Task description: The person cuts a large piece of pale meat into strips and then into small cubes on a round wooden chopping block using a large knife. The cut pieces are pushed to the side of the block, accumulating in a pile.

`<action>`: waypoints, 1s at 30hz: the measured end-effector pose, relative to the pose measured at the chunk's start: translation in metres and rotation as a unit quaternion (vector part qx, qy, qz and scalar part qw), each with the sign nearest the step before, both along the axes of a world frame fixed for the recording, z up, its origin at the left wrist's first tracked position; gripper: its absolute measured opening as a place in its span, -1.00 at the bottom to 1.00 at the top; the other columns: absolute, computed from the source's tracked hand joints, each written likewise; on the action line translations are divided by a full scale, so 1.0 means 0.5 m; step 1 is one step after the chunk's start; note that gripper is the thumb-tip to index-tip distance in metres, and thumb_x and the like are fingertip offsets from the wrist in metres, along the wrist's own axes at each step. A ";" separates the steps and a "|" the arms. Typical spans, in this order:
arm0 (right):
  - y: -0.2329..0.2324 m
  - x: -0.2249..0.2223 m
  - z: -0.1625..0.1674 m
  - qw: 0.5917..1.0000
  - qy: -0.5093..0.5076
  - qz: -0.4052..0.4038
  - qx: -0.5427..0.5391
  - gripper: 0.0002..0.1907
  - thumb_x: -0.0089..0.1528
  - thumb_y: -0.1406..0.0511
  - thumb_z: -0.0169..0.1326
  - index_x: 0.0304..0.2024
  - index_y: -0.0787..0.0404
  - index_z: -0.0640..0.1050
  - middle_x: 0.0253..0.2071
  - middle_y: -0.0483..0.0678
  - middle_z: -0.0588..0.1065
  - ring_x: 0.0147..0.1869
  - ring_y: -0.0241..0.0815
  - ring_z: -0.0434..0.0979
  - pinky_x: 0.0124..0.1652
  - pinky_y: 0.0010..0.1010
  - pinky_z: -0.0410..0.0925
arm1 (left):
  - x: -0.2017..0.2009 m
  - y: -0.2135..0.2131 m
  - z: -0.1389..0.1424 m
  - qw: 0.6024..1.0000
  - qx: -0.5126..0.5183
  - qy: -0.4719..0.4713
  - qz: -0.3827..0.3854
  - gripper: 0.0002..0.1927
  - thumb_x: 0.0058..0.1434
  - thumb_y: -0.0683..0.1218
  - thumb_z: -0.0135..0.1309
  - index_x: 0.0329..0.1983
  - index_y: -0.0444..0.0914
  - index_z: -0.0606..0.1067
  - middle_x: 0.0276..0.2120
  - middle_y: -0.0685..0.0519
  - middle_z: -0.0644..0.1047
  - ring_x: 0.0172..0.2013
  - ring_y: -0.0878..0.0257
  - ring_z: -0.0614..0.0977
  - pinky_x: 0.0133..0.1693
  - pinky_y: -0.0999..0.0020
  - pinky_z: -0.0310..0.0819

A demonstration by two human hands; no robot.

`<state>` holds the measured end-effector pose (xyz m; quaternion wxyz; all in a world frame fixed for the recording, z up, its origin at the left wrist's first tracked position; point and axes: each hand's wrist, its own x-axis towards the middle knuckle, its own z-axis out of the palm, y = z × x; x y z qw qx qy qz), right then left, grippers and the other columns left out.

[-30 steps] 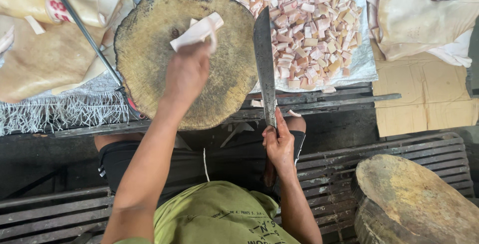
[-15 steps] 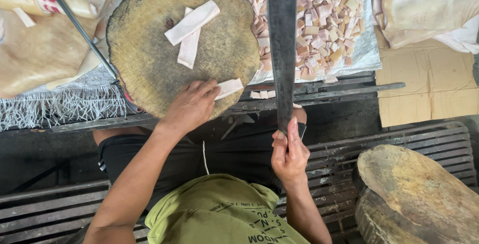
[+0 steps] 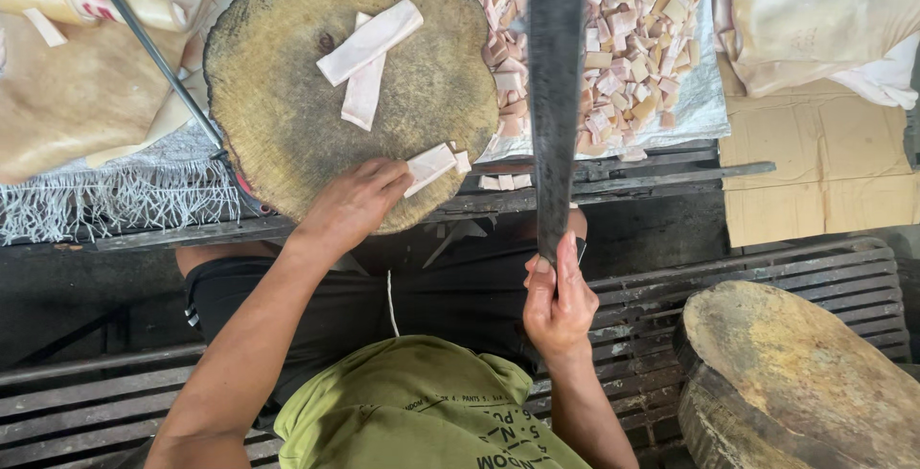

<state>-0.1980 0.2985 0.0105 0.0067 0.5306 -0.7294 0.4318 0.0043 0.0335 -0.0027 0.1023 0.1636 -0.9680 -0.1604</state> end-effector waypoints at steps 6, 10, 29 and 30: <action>-0.046 0.038 -0.007 0.967 0.053 0.043 0.247 -0.34 0.20 0.47 0.08 0.38 0.26 0.35 -0.26 0.21 0.61 -0.34 0.20 0.63 -0.33 -0.10 0.49 | -0.020 -0.015 -0.008 0.999 -0.047 0.020 -0.004 -0.55 0.11 -0.27 0.07 0.12 -0.29 0.50 0.16 0.04 0.47 0.20 0.09 0.50 0.11 0.21 0.49; -0.027 0.029 0.026 0.990 0.031 0.034 0.132 -0.37 0.25 0.49 0.06 0.40 0.28 0.33 -0.16 0.26 0.59 -0.25 0.18 0.66 -0.30 -0.19 0.52 | -0.021 -0.019 -0.011 0.999 -0.041 0.021 -0.005 -0.54 0.08 -0.26 0.05 0.11 -0.28 0.51 0.15 0.04 0.48 0.19 0.09 0.50 0.10 0.21 0.49; 0.003 0.047 0.018 0.999 -0.046 -0.010 0.022 -0.38 0.33 0.49 0.02 0.44 0.24 0.24 -0.36 0.02 0.61 -0.45 -0.22 0.64 -0.42 -0.38 0.54 | -0.031 -0.015 0.000 0.990 0.088 0.075 0.078 -0.80 0.27 -0.19 0.07 -0.05 -0.31 0.50 0.04 -0.05 0.47 0.12 -0.02 0.52 0.10 0.08 0.45; -0.001 0.054 0.016 0.996 -0.042 0.015 0.075 -0.37 0.32 0.48 0.03 0.44 0.25 0.24 -0.39 0.04 0.58 -0.45 -0.17 0.62 -0.42 -0.34 0.52 | -0.028 -0.016 -0.003 0.986 0.113 0.077 0.095 -0.83 0.31 -0.17 0.08 -0.07 -0.31 0.50 0.03 -0.07 0.46 0.11 -0.05 0.52 0.10 0.05 0.44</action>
